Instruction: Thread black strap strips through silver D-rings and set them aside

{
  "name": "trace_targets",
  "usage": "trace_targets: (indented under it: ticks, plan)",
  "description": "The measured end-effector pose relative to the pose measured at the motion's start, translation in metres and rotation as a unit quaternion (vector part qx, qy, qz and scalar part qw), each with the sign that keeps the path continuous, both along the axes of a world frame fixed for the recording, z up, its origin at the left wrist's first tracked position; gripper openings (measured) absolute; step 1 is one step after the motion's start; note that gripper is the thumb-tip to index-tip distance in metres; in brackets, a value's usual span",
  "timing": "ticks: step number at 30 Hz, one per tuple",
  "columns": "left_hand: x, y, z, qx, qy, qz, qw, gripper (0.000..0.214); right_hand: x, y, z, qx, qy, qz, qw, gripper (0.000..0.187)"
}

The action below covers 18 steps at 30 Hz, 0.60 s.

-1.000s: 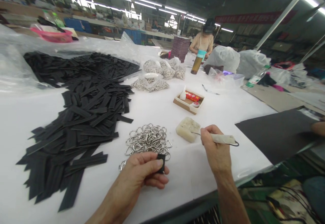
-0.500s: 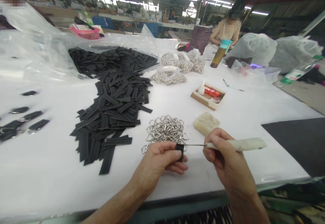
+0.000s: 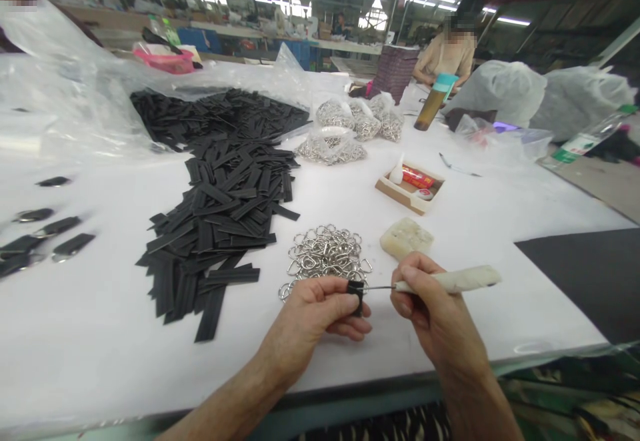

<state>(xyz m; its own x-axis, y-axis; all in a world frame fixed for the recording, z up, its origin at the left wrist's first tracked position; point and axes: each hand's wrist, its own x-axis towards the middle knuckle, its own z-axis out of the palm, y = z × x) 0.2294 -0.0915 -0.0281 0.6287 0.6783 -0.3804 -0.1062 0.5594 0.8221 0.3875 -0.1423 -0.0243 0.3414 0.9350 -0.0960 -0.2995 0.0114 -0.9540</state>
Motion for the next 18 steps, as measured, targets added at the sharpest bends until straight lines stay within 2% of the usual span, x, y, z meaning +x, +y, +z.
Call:
trace_targets:
  ticks: [12,18]
  plan:
    - [0.000,0.000,0.004,-0.004,0.025,-0.012,1.000,0.014,0.001,0.009,0.002,-0.025,0.021,0.058,0.998,0.030]
    - [0.000,-0.001,0.004,0.000,0.037,-0.004,0.999,0.016,0.008,0.010,0.011,-0.001,-0.010,0.028,1.000,0.029]
